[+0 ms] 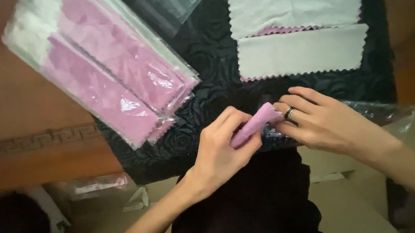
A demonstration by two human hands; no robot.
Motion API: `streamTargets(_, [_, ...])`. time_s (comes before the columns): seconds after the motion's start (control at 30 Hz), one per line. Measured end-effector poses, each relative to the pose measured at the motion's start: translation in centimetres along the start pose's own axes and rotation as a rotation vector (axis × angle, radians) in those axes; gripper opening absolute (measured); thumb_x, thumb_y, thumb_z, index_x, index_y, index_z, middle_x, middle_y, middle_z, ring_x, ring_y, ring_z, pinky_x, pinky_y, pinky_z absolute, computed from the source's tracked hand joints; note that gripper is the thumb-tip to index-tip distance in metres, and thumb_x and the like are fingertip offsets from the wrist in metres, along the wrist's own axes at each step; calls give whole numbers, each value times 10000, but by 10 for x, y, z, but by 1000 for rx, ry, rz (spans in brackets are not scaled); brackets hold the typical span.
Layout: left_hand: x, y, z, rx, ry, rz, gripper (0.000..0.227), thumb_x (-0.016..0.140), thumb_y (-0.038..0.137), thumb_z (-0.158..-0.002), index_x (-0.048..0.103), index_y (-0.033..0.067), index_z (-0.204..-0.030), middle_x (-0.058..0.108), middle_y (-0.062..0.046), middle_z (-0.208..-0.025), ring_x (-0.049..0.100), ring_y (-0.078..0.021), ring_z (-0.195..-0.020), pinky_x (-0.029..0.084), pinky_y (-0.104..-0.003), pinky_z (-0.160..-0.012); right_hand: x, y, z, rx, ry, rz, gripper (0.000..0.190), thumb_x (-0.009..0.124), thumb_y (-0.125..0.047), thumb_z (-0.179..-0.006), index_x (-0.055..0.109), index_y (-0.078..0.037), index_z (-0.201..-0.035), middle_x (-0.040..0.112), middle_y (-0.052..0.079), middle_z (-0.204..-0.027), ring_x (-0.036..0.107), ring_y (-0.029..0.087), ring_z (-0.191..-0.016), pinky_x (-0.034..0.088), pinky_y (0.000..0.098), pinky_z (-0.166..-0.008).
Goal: The person packages individual purple cloth wipes into clear plastic sleeves by hand. They fold each wipe and slide it into a sleeve before setting it aside with a stack of similar items.
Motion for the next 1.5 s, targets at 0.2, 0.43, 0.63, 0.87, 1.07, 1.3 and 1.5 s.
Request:
streamTargets(0.2, [-15,9,-4,25,-276,214,164,616,43,-745,614,52,-909,603,-37,-805,531,-155,-667,419,-289,-625,22,-2,13,-57,-48,-49,376,648,-6,-828,621,-58,-1199,629,217,-1330,627,362,-1163,485,509,-1071])
streamTargets(0.43, [-4,5,-9,47,-603,154,216,623,115,-719,637,104,-934,668,-22,-857,630,-204,-746,488,-307,-741,15,-1,11,-130,9,16,245,666,46,-866,684,-31,-1098,656,177,-1198,651,319,-1134,526,468,-1039])
streamTargets(0.63, [21,-18,-19,28,-694,-223,170,611,194,-752,520,121,-875,654,-53,-814,605,-339,-660,426,-440,-579,14,2,14,-152,32,11,119,627,31,-885,696,-49,-832,663,143,-1059,641,299,-1037,536,427,-981])
streamTargets(0.87, [22,-17,-18,22,-621,-276,195,580,169,-854,399,119,-801,520,-30,-678,477,-306,-551,428,-400,-664,23,4,20,-47,-88,20,189,751,-122,-766,723,-70,-946,696,151,-1096,659,347,-1116,472,504,-1112])
streamTargets(1.07, [21,-17,-18,-192,-529,-147,180,569,191,-858,489,117,-1001,629,-91,-747,593,-391,-635,419,-458,-616,12,10,22,-20,-56,-33,234,738,-118,-778,700,-110,-1009,713,97,-1086,654,324,-1098,474,484,-1057])
streamTargets(1.3, [25,-16,-17,-298,-386,-185,207,545,137,-932,431,103,-1102,636,-122,-713,591,-403,-566,436,-470,-547,-2,13,23,10,88,-42,101,697,-107,-859,681,-159,-944,687,-2,-986,622,257,-1100,406,461,-1102])
streamTargets(1.5, [24,-10,-17,-255,-247,-184,184,557,250,-1012,496,139,-1146,738,-124,-873,662,-463,-731,468,-486,-584,-3,11,19,91,122,20,164,772,-158,-837,705,-250,-955,667,2,-1071,579,281,-1156,340,515,-1120])
Point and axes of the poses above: each hand's wrist, its own z-axis away from the middle knuckle, its own x-axis out of the palm, y = z × x, the point moved 3 cm from there along -z, towards the middle knuckle
